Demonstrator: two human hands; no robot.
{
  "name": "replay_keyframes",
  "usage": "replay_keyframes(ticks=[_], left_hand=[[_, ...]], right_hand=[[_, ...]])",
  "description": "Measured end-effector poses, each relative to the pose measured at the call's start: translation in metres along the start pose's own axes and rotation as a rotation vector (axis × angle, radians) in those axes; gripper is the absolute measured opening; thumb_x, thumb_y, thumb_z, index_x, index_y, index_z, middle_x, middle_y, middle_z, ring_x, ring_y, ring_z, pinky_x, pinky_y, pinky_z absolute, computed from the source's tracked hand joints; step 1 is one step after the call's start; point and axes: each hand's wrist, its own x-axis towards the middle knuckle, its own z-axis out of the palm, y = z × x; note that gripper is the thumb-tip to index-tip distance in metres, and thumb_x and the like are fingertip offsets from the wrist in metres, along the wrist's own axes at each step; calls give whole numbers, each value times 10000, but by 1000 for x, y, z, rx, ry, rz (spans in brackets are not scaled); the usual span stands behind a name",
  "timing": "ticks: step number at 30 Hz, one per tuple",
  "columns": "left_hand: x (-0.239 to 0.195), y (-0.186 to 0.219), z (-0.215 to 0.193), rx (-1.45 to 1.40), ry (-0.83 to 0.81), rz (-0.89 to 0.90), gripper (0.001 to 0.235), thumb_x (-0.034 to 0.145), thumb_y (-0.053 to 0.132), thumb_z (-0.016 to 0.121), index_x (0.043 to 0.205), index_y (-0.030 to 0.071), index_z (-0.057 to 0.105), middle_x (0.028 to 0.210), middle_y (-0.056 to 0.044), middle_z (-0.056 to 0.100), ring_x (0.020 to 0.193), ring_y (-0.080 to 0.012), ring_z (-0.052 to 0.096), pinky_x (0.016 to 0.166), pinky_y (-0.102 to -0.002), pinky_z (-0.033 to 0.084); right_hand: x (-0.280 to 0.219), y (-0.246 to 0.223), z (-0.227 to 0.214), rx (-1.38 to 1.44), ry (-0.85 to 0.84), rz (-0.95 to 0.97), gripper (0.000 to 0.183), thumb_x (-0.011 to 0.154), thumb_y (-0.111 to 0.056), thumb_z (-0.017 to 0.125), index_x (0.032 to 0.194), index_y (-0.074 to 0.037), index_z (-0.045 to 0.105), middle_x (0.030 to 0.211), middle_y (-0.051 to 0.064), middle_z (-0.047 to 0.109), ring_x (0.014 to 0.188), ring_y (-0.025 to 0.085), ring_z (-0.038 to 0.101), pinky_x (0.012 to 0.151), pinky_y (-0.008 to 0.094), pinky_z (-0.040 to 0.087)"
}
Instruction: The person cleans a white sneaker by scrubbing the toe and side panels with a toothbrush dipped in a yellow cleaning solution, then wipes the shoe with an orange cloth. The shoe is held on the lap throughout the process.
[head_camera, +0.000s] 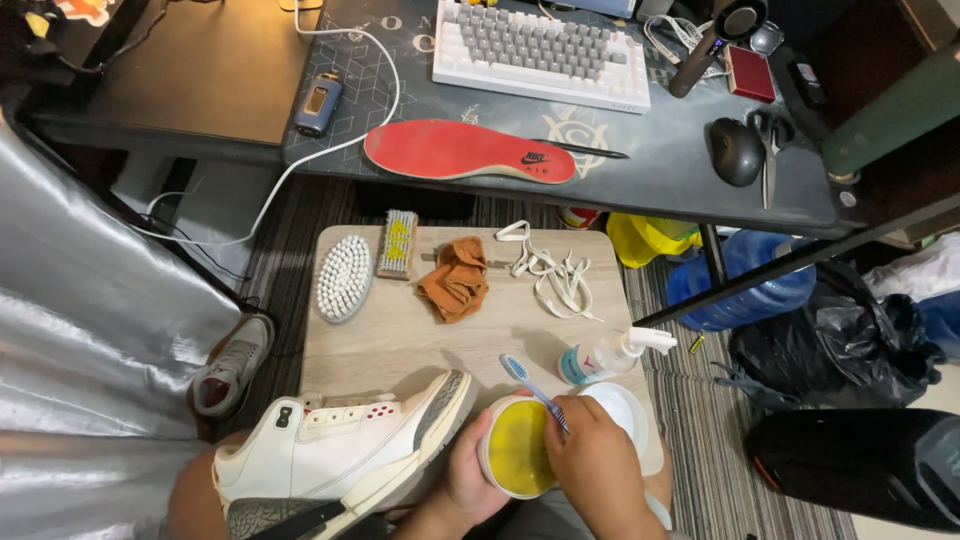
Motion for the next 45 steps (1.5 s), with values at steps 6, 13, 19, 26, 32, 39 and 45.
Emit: replay_keyframes(ticks=[6,13,19,26,32,39,45], left_hand=[[-3,1,4,132,-91,83,587,917,385,557,1422,86,531,1236,-207,668,1119,-311,642,1003,-421,486],[0,-1,-2,165,-81,58,647,877,380,595,1444,80,513,1198,-204,658,1066,-316,642,927,-430,514],[-3,3,6,129,-107,103,551,923,381,566,1386,82,548,1208,-201,665,1089,-313,644,960,-418,504],[-1,2,-4,190,-120,91,638,895,371,605,1455,82,503,1221,-187,655,1093,-293,643,948,-403,506],[-1,-1,-8,221,-135,129,614,906,356,607,1443,70,520,1214,-183,660,1093,-283,646,955,-399,507],[-4,-4,-1,265,-92,163,630,894,366,608,1447,78,514,1204,-172,660,1081,-267,646,940,-380,508],[-3,-3,-4,287,-90,163,607,894,359,606,1435,93,532,1260,-169,646,1129,-275,635,957,-383,499]], right_hand=[[7,-2,-11,172,-79,-9,222,881,-245,673,1034,-85,688,962,117,734,920,331,694,825,448,533],[12,-13,-29,169,-199,134,209,868,-218,641,1053,-133,686,1004,101,744,959,344,691,853,451,522],[12,-20,-35,184,-312,226,261,830,-170,608,1081,-147,676,1011,93,754,956,326,700,863,430,533],[13,-26,-38,174,-263,217,308,876,-227,623,1167,-128,624,1111,92,738,1051,337,690,906,462,521],[11,-34,-44,194,-308,339,318,900,-235,609,1202,-136,592,1128,87,748,1064,332,697,891,461,526],[6,-23,-28,183,-242,279,301,888,-179,590,1181,-112,575,1121,97,729,1053,364,677,867,489,513],[7,-25,-31,142,-247,292,305,898,-238,616,1182,-132,583,1135,81,737,1033,384,683,858,521,510]])
